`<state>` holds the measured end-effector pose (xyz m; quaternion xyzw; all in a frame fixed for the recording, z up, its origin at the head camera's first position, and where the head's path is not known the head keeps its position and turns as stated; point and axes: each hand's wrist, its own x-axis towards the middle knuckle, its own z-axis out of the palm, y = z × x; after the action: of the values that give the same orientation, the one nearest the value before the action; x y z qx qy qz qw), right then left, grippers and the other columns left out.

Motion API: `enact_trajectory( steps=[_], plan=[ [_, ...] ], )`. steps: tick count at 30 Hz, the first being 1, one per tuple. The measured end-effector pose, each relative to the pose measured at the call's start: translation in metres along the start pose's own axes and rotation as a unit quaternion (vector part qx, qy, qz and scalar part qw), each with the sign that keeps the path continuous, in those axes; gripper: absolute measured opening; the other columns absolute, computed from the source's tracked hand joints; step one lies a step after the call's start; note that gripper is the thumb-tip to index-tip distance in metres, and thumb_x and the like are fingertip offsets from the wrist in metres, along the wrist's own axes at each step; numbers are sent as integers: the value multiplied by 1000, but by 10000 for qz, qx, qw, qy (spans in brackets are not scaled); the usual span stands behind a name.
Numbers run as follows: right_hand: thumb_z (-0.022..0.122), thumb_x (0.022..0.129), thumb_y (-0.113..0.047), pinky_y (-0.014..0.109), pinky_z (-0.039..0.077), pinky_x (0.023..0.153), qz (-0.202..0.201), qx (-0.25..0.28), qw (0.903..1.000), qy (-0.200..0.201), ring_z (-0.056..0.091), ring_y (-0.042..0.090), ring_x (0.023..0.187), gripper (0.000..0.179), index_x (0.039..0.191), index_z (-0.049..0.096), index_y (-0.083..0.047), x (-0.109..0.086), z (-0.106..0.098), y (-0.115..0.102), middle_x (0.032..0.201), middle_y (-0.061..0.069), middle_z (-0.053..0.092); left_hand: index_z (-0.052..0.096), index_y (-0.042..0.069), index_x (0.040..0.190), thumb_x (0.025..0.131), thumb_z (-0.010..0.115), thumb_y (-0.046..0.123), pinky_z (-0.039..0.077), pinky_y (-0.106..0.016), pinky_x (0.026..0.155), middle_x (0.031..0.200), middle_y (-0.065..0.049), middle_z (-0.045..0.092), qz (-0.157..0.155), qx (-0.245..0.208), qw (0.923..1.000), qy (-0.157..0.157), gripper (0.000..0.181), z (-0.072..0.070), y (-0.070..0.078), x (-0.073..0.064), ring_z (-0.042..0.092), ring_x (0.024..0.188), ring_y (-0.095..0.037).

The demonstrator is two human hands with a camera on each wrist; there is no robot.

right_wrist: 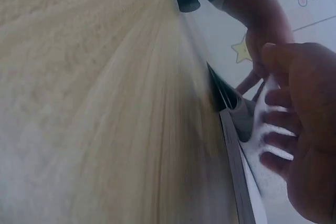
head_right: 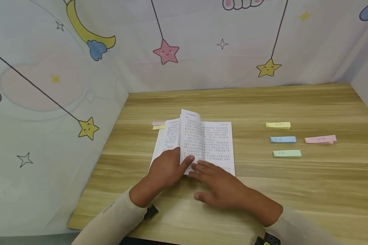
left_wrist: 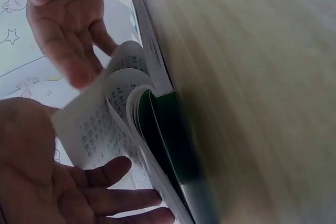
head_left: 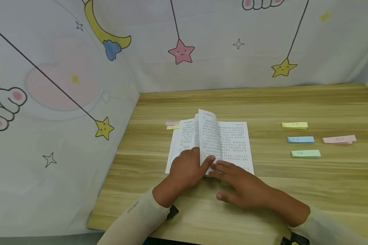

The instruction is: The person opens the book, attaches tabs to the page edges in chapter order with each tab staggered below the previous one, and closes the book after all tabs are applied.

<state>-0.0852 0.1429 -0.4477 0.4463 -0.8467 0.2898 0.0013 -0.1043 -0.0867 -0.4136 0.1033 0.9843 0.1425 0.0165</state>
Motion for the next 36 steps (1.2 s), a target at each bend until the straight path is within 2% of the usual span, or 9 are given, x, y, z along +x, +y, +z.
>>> enact_trajectory(
  steps=[5,9,12,15,20,24,29,33,36],
  plan=[
    [75,95,-20,51,43,106,699,-89,9952,677,52,32,132,39,131,67,-7,-2,-5,9,139,8,61,63,3,99,98,69,41,47,-40,52,81,-9,65,-200,455,9973,537,38,3,-4,1,64,73,-26],
    [77,91,-19,63,34,108,2302,-996,9627,1013,37,50,137,54,130,59,13,-4,-13,22,144,32,46,56,-5,132,92,77,32,55,-48,70,116,-21,65,-189,632,9941,856,59,4,-8,0,65,103,-36],
    [78,89,-22,70,32,105,2817,-1483,9446,801,28,59,137,60,124,57,22,-9,-17,30,145,43,36,54,4,145,91,79,23,52,-54,91,143,-25,50,192,789,9925,912,62,5,-11,0,49,132,-44],
    [80,88,-22,72,36,100,2763,-1641,9441,732,30,60,136,55,115,61,22,-11,-17,32,144,44,37,69,18,133,93,75,10,45,-53,104,151,-17,46,986,942,9876,782,41,5,-12,0,37,144,-43],
    [81,86,-19,70,38,100,2640,-1762,9450,785,31,57,136,54,118,63,21,-10,-16,30,145,40,40,75,16,118,97,65,6,39,-40,112,138,-1,63,1985,738,9769,287,25,5,-8,-1,49,139,-27],
    [81,88,-22,65,36,105,2326,-1337,9596,841,35,52,138,61,134,59,12,-7,-14,26,148,33,43,67,10,128,107,55,36,44,-40,107,131,-4,65,1693,244,9852,47,36,5,-5,0,55,131,-24],
    [73,96,-36,57,37,110,900,108,9955,275,41,36,143,70,156,44,-12,-7,-9,15,157,11,43,30,3,158,105,42,60,52,-45,93,128,-14,66,955,-530,9940,-3,79,3,-2,1,63,118,-28],
    [70,99,-26,46,44,107,43,545,9984,114,50,22,137,57,151,50,-18,-9,-7,10,150,-3,52,7,8,164,102,61,43,56,-46,78,122,-22,64,691,-529,9960,222,90,4,-1,1,66,105,-33],
    [73,95,-15,47,45,105,651,44,9950,760,52,27,133,43,137,63,-10,-8,-8,12,144,3,57,26,18,163,97,70,17,57,-48,80,136,-28,52,675,-131,9964,492,80,6,-3,1,59,119,-40]
  ],
)
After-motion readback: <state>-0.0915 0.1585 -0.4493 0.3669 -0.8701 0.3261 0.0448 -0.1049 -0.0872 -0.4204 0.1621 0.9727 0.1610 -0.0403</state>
